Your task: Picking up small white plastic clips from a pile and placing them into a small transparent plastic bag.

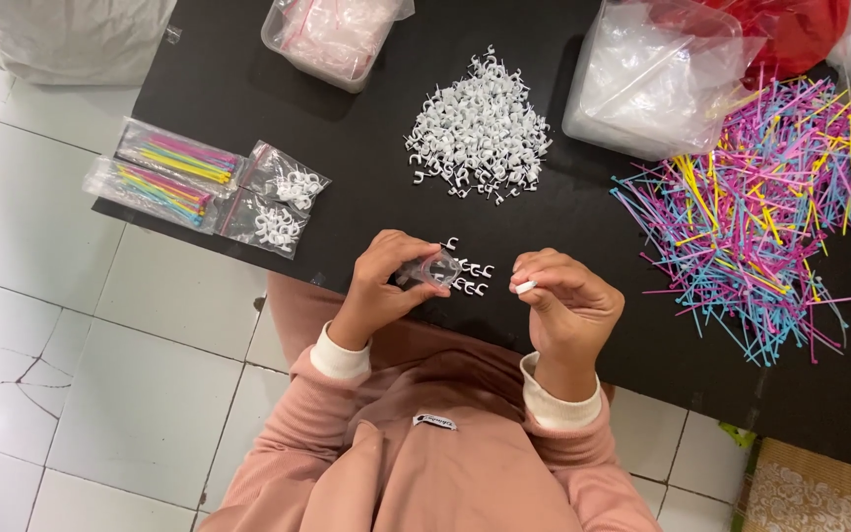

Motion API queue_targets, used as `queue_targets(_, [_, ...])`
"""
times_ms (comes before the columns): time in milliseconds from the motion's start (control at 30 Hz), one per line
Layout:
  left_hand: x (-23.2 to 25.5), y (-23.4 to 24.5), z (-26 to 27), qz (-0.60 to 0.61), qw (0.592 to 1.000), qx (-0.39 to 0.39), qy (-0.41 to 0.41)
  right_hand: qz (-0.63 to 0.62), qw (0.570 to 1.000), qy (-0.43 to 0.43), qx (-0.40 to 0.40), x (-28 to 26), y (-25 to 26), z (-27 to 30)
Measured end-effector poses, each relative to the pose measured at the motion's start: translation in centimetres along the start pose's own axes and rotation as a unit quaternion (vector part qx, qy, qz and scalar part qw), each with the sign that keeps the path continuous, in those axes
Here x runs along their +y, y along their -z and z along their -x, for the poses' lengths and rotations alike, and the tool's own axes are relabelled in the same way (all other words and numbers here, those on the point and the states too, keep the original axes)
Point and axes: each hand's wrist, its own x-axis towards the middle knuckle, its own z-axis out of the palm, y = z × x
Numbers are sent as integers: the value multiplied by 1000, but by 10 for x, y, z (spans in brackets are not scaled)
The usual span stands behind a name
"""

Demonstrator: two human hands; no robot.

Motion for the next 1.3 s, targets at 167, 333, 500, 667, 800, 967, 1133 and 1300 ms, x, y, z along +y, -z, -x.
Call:
queue_targets(167, [-1, 0, 0, 3, 1000, -3, -2, -19, 1000, -17, 0, -2, -2, 0])
queue_targets(333, [0, 1, -1, 1, 1000, -6, -2, -45, 999, -31, 2, 0, -1, 3])
queue_targets(500, [0, 1, 1, 14, 1000, -3, -8, -55, 997, -53, -10, 3, -7, 4])
queue_targets(667, [1, 1, 1, 19, 1000, 0, -9, 150, 987, -5, -59, 6, -34, -2])
queue_targets(800, [2, 0, -1, 22, 1000, 3, -17, 315, 942, 49, -106, 8, -45, -9])
queue_targets(967, [-1, 1, 0, 17, 1000, 7, -22, 334, 935, 39, -114, 10, -49, -6])
queue_targets(1133, [-1, 0, 2, 9, 999, 30, -24, 329, 939, 6, -103, 19, -35, -5])
queue_targets(1300, [-1, 1, 2, 1, 999, 48, -20, 462, 867, -103, -155, 32, -33, -13])
